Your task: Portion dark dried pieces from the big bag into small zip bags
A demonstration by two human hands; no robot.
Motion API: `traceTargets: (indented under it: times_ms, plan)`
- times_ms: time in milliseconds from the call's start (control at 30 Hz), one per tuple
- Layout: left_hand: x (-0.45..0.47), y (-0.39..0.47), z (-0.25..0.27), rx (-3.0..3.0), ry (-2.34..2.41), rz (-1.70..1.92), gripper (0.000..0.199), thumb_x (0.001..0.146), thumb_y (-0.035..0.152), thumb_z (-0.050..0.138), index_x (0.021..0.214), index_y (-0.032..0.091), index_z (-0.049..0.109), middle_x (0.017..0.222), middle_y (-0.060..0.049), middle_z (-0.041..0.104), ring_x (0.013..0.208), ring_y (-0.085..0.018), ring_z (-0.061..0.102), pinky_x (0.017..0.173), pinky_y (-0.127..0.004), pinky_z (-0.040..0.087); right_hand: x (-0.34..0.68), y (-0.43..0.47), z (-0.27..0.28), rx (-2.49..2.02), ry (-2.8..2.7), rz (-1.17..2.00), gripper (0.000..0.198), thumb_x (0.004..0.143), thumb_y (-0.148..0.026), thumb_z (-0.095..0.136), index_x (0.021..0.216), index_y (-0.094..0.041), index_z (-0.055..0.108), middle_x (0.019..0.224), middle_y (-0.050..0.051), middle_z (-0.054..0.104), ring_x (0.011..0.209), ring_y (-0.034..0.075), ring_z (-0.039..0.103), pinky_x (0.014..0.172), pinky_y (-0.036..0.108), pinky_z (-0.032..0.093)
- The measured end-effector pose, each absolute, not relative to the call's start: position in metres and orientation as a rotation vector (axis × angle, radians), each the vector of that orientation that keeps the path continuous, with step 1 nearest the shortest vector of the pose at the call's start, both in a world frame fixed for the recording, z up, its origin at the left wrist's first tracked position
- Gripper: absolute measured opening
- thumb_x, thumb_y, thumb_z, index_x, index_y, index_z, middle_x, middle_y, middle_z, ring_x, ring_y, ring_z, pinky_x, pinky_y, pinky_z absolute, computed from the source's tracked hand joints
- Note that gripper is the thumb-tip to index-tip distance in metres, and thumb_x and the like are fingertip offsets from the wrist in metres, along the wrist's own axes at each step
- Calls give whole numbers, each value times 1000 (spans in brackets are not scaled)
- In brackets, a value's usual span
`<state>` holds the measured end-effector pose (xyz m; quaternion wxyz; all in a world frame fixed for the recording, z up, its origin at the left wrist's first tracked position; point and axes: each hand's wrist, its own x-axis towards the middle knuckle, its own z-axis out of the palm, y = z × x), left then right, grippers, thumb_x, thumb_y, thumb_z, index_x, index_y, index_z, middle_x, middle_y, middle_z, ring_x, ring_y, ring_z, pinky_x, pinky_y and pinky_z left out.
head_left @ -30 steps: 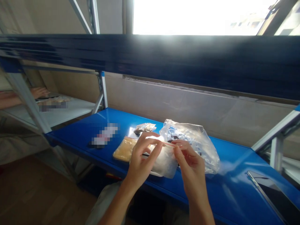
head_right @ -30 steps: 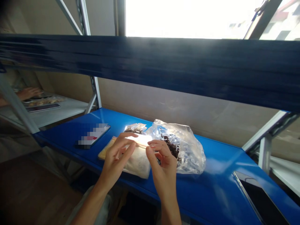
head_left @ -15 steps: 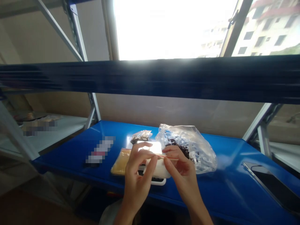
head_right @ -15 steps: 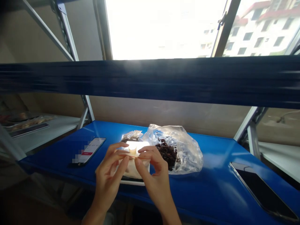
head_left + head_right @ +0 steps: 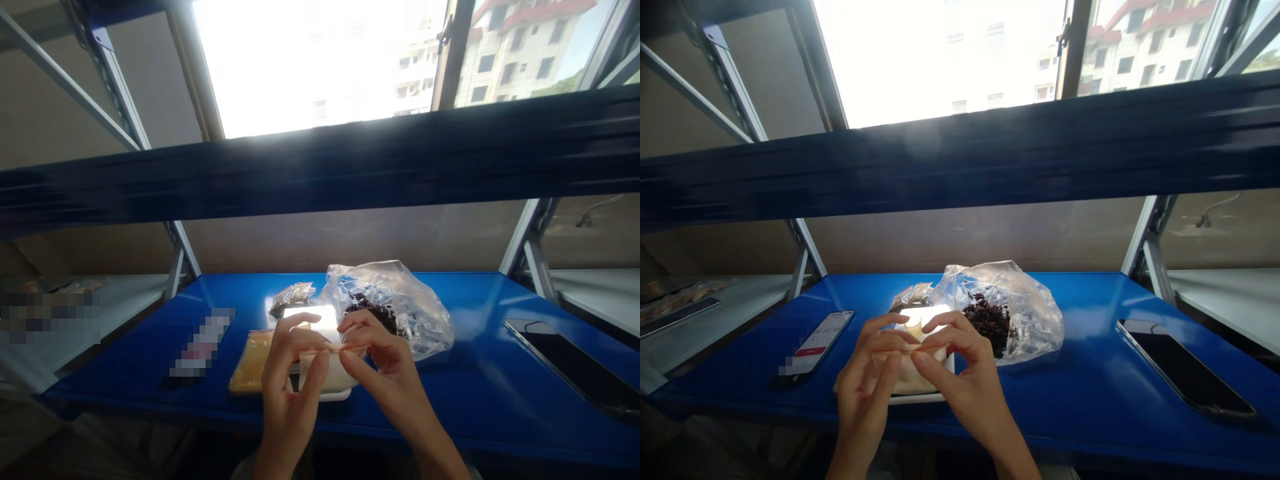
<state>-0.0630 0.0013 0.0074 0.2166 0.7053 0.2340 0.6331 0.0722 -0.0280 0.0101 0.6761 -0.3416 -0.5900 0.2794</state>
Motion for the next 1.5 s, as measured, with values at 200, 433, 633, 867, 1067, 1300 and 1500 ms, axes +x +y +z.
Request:
traceTargets:
  times_ms: [200, 433, 633, 867, 1067, 1300, 1500]
  plan:
    - [-63, 2, 8, 1997, 675, 1860, 12, 86, 16, 57, 79, 23, 64, 85, -2, 61, 97, -19, 57, 80, -28, 48, 80, -30, 12, -740, -1370, 682, 4, 79, -25, 70, 78, -28, 73, 93, 2, 61, 80, 16, 58, 62, 26, 46]
    - [-61, 1, 2, 1905, 788, 1897, 7, 85, 18, 60, 81, 21, 65, 100, -5, 58, 96, -20, 57, 77, -30, 51, 82, -28, 11, -788, -1289, 620, 9, 81, -27, 67, 72, -24, 66, 94, 3, 58, 84, 16, 57, 58, 22, 45]
    - [-61, 7, 3, 1908, 761, 1840, 12, 85, 22, 60, 74, 21, 64, 91, -4, 62, 101, -20, 56, 81, -28, 48, 83, -32, 12, -839, -1307, 638, 14, 82, -32, 66, 73, -22, 64, 97, 5, 56, 86, 17, 57, 60, 23, 47]
    - [-64, 12, 1, 1895, 673, 1765, 9, 84, 30, 63, 80, 23, 66, 103, -4, 63, 101, -21, 59, 85, -33, 48, 83, -25, 8, -858, -1267, 606, 13, 81, -31, 67, 71, -23, 65, 93, 4, 58, 88, 18, 57, 56, 22, 44]
    - [-66, 14, 1, 1927, 732, 1782, 6, 80, 20, 68, 79, 25, 69, 95, -1, 65, 95, -19, 60, 86, -34, 48, 80, -24, 9, -854, -1343, 617, 12, 83, -30, 65, 74, -22, 64, 93, 5, 60, 83, 17, 58, 57, 23, 46]
    - [-65, 8, 2, 1856, 701, 1693, 7, 83, 21, 64, 77, 21, 66, 94, -5, 64, 106, -22, 57, 84, -31, 48, 77, -24, 8, -840, -1350, 565, 9, 82, -26, 65, 74, -24, 66, 91, 3, 59, 83, 16, 59, 57, 22, 46]
    - [-60, 4, 2, 1901, 793, 1695, 6, 84, 22, 62, 79, 21, 65, 100, -7, 63, 107, -24, 57, 80, -32, 51, 74, -21, 5, -903, -1308, 576, 8, 80, -29, 68, 74, -23, 66, 92, 4, 60, 84, 18, 59, 57, 23, 46]
